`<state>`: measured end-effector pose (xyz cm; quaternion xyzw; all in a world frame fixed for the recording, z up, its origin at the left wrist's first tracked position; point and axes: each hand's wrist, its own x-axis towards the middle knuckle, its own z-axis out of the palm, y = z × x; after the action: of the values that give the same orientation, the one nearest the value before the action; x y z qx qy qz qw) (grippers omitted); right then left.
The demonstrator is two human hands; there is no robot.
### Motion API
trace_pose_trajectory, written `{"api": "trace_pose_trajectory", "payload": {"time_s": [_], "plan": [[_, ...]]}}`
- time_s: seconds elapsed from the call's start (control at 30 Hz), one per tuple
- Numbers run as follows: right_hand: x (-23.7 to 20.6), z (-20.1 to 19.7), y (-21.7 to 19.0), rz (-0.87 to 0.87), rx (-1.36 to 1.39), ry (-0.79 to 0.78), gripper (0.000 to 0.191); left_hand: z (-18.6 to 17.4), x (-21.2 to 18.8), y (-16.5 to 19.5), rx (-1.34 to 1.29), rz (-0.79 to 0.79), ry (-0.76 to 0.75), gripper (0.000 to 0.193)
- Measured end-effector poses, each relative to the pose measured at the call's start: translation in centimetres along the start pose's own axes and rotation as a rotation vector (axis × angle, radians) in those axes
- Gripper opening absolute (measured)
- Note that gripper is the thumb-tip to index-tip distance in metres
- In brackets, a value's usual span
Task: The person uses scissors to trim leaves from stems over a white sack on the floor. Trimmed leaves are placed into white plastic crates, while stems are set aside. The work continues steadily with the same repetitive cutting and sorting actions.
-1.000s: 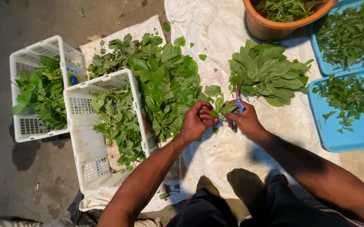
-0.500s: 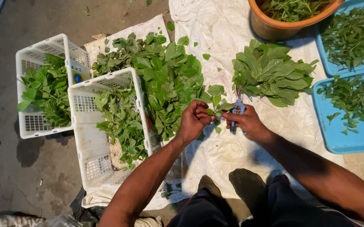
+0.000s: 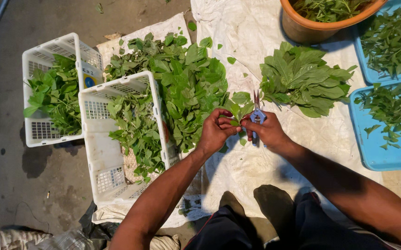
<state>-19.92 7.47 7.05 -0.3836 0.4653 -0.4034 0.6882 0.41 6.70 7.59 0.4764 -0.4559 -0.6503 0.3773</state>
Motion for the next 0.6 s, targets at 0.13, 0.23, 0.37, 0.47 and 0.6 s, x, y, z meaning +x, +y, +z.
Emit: {"api": "trace_pose_trajectory", "payload": {"time_s": [0.13,0.23,0.37,0.47,0.6], "plan": [[0.0,-0.2,-1.3,-0.043,-0.199,-0.059,0.012,-0.6,-0.1,-0.3,-0.089,-0.074,-0.051,0.057],[-0.1,-0.1,-1.9,-0.033,-0.279,-0.092,0.010,-0.9,0.1,-0.9,-0.198,-0.155,-0.011,0.057],[0.3,0.2,-2.5,-0.032,-0.305,-0.115,0.011,-1.1,0.3,-1.6,-0.216,-0.127,0.013,0.056],[0.3,0.6,-2.6,-0.090,-0.245,-0.075,0.016,-1.2,0.6,-1.8,-0.232,-0.105,0.038,0.054],[-0.9,1.1,-2.5,0.056,0.072,0.025,0.029,-1.2,0.9,-1.5,-0.352,-0.065,0.126,0.053]]}}
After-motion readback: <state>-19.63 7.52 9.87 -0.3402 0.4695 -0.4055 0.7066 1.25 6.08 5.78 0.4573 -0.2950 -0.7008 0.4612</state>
